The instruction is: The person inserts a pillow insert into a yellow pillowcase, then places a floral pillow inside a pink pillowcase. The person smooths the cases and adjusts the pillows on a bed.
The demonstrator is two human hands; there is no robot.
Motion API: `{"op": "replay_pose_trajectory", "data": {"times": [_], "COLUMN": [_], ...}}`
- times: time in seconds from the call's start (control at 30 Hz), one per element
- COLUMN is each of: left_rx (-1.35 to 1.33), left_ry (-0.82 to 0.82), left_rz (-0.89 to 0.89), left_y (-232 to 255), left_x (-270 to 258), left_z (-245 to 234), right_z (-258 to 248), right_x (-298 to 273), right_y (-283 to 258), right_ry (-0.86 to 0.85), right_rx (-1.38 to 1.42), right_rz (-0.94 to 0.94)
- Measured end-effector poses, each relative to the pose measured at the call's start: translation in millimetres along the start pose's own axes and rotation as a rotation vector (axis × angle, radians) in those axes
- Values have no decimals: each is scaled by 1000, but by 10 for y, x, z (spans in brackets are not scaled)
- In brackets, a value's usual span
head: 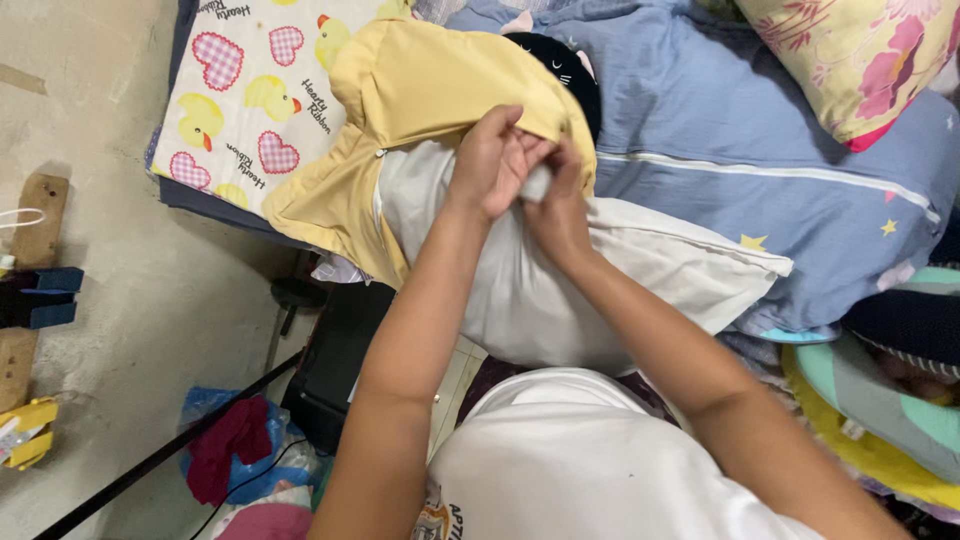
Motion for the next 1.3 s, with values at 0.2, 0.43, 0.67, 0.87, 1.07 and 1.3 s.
{"op": "replay_pose_trajectory", "data": {"times": [0.2, 0.43, 0.67, 0.87, 1.07, 1.3], "left_rx": [499, 2067, 2367, 2053, 2054, 2051], "left_ry": [55, 229, 392, 573, 699, 230], "left_rz": [105, 216, 207, 919, 468, 677], "left_y": [-554, -788, -487, 312, 517, -361], "left_x": [-619, -1323, -992, -929, -740, -1089], "left_z": [5, -33, -465, -463, -343, 275], "right_z": [44, -270, -692, -1133, -1494, -1517], "right_x": [254, 401, 590, 637, 258, -866], "right_y": [1495, 1328, 395, -258, 429, 844], "right_ry": [344, -17, -319, -587, -469, -208], "right_rx": [100, 89, -297, -250, -158, 276], "right_rz": [536, 674, 300, 221, 505, 864]}}
Point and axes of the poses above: each hand's wrist, its own x-axis towards the middle knuckle, its own z-axis out of the palm, y = z × x, the point moved 5 cm from there along x, towards the middle knuckle, and after that the axes turned 2 degrees about -z, right-handed, at the moved point
